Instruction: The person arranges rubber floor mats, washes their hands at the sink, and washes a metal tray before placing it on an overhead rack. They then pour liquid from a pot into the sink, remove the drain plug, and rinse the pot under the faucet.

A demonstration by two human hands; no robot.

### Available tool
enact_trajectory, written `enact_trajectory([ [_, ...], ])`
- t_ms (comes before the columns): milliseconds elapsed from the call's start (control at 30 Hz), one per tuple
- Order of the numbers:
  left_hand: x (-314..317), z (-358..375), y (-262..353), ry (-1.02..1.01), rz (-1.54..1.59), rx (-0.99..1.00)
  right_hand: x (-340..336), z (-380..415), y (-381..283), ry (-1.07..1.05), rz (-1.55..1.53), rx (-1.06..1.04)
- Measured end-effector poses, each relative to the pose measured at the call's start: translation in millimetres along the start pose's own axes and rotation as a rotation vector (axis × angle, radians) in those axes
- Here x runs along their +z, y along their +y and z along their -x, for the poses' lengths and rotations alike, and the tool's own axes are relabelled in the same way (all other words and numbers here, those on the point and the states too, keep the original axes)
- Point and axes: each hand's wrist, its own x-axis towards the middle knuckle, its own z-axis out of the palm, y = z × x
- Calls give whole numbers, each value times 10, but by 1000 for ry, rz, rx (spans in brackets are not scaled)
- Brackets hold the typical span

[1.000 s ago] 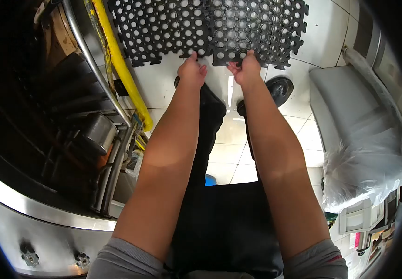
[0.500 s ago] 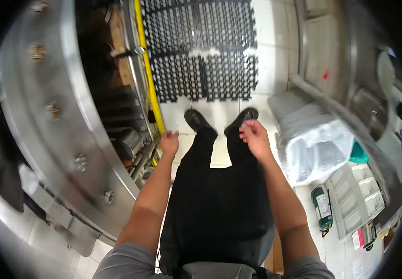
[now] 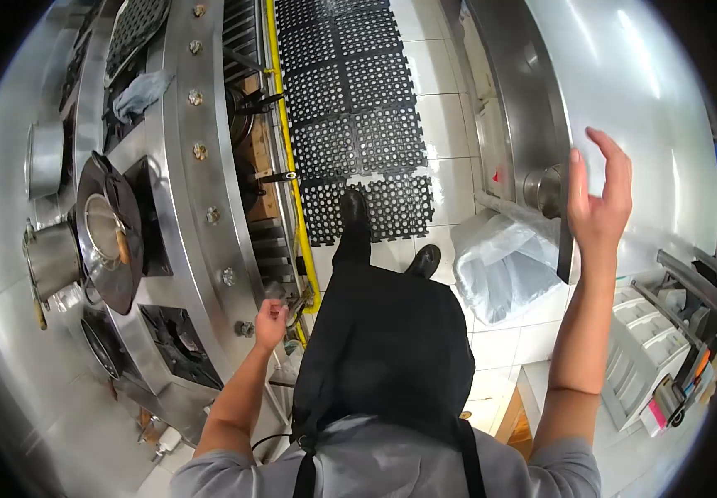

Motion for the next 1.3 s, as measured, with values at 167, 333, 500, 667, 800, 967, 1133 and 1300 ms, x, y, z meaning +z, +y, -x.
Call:
enact_trajectory([
  [167,-233,-339,-147,-69,-7,32,111,104,492,-61,206,52],
  [333,-295,-659,-56,-171,123,-10,274,80,492,-134,281,136],
  [500,-280,-870,0,-192,159,-59,278,84,501,-119,306,109],
  [667,-220,-881,72,-163,264,28,240,135,535,-77,288,89],
  [800,-258,-661,163,-58,161,17,193,161,537,-16,257,55],
  [967,-143,-479,106,-147,143,-2,179,175,562,-14,297,90],
  [1133,-36,-713,19,-235,178,-84,228,138,563,-41,306,104],
  [1300,-55,-772,195,-290,300,-82,225,117,549,-36,335,120],
])
